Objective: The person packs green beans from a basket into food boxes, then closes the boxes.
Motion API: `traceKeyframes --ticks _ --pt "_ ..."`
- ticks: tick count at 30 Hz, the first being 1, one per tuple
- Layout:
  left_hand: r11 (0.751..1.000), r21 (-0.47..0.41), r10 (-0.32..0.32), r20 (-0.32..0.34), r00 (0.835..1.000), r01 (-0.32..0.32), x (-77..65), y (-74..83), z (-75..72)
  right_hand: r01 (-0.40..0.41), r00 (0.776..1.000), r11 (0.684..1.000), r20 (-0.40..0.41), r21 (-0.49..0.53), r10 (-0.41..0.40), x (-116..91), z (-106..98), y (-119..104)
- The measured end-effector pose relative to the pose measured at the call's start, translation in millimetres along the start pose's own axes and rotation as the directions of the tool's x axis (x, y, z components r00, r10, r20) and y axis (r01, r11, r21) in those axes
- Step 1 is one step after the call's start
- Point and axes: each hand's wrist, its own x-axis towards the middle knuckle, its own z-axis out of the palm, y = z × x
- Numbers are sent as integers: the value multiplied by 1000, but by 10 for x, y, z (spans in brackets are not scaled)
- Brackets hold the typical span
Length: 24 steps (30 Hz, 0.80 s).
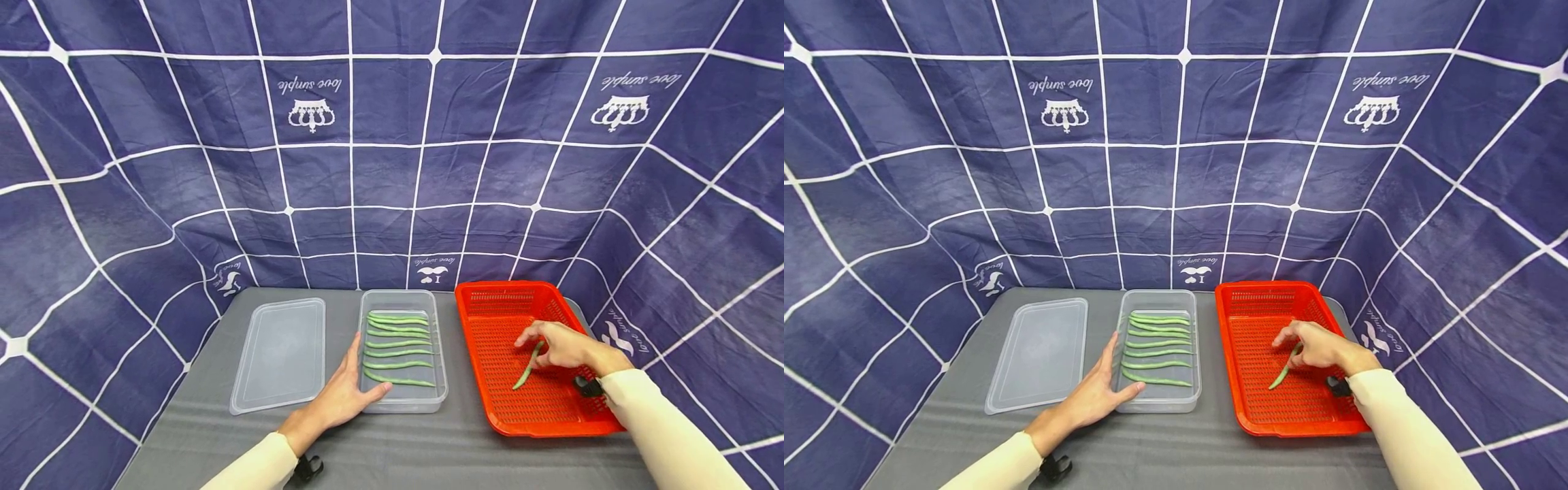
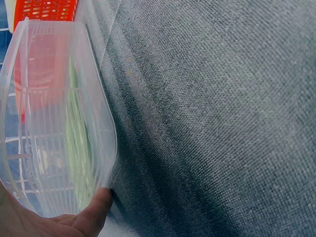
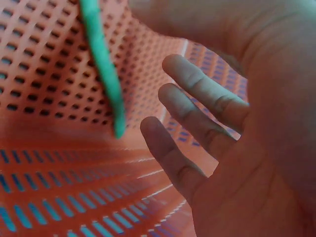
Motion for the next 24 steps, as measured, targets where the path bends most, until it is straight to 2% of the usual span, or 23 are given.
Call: traceKeyframes --ticks 7,16,24 --pt "1000 3 -4 5 1000 4 4 18 -12 3 1000 1000 23 -27 -3 -27 72 140" --pt "1000 7 -4 5 1000 4 14 0 2 -6 999 997 34 -71 8 14 146 189" --pt "1000 2 -5 7 1000 5 11 -3 -1 19 999 998 43 -55 -17 20 172 204"
